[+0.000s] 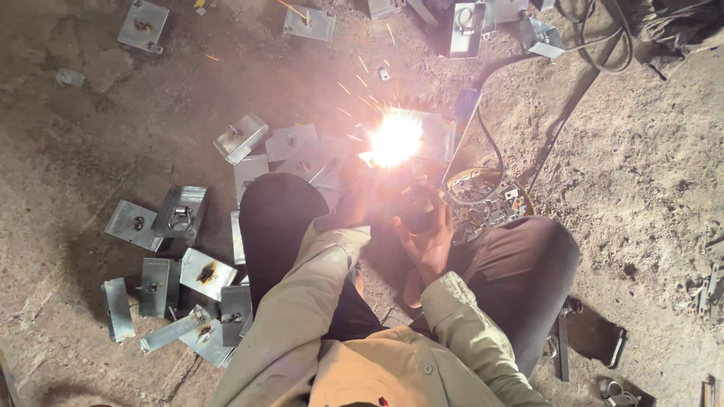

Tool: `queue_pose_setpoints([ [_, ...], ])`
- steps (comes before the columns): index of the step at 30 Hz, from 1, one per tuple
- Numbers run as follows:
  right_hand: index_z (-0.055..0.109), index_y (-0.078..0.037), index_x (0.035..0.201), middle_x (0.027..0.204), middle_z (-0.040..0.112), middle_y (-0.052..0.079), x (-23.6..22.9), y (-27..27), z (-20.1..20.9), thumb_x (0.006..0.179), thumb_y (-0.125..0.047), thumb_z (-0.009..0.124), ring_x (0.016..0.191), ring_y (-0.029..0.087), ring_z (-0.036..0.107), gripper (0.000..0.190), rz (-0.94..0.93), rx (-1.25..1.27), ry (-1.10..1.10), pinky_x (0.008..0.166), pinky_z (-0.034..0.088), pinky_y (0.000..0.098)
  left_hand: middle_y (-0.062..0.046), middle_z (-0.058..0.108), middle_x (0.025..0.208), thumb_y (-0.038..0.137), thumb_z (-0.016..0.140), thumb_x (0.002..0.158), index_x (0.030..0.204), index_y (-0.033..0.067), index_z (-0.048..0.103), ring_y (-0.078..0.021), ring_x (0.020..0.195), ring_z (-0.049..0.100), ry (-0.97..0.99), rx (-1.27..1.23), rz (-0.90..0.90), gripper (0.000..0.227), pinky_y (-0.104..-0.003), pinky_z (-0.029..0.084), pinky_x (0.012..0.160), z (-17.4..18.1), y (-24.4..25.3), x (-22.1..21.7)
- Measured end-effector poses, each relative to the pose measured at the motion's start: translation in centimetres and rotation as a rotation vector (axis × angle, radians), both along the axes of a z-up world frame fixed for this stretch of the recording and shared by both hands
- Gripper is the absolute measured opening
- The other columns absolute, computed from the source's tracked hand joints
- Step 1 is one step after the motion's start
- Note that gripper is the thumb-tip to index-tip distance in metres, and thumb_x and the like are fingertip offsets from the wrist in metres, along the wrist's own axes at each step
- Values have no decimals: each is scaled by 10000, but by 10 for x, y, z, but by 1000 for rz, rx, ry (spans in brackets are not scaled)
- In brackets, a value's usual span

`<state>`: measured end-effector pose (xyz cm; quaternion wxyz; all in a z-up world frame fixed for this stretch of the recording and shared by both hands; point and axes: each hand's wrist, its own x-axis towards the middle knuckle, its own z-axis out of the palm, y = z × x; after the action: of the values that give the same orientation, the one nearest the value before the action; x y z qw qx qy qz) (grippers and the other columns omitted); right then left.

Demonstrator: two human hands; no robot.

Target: The person sits on the floor and repeatedly welds small metal plates using a handheld welding torch. They pick up a plate, weld a specific spot, and place it down, repeating this process for multiple items.

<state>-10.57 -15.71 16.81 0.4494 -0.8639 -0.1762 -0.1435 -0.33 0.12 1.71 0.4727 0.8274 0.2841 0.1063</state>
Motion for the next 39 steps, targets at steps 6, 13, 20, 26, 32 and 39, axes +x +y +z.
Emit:
queue_pose_setpoints([
  [6, 540, -94, 1415, 1242, 659, 119, -4, -1, 11, 814, -134, 793, 1144, 342, 601, 654, 50, 35, 76, 1017, 483, 471, -130, 751, 922, 299, 725, 775, 1113, 76, 697, -307, 837, 730, -179, -29, 37, 406, -437, 577, 751, -66, -1, 12],
  [13, 509, -63, 1454, 1198, 682, 125, 0, -2, -1, 797, -119, 822, 1100, 310, 640, 730, 37, 41, 28, 968, 529, 474, -110, 734, 844, 341, 786, 747, 1174, 11, 624, -273, 748, 715, -96, 0, 79, 563, -400, 576, 690, -132, -8, 33],
  [20, 539, -72, 1427, 1265, 665, 123, 1, -2, -8, 801, -104, 834, 1095, 256, 657, 693, 30, 267, 171, 951, 562, 388, -66, 722, 762, 347, 750, 802, 979, 121, 686, -289, 718, 714, -143, 432, -238, 294, -454, 574, 720, -124, -5, 22],
  [26, 505, -72, 1428, 1238, 676, 131, 4, -7, -17, 775, -142, 863, 1112, 256, 685, 748, -52, 198, 207, 948, 561, 392, -88, 718, 762, 363, 773, 810, 909, 146, 707, -325, 738, 702, 51, 328, -21, 248, -495, 550, 733, -123, -2, 25],
  [32, 512, -68, 1449, 1296, 643, 184, 7, -12, -31, 791, -150, 842, 1150, 360, 657, 741, -25, 42, 34, 986, 547, 450, -120, 729, 795, 363, 721, 833, 917, 133, 742, -343, 778, 709, 41, 153, 59, 245, -495, 552, 756, -111, -1, 8],
  [39, 427, -28, 1508, 1370, 529, 178, 14, -31, -72, 798, -83, 868, 1220, 316, 537, 837, -225, 419, 105, 1049, 468, 431, -157, 741, 833, 364, 659, 861, 926, 119, 782, -364, 824, 716, 8, 151, 33, 281, -494, 554, 782, -99, -8, 10],
])
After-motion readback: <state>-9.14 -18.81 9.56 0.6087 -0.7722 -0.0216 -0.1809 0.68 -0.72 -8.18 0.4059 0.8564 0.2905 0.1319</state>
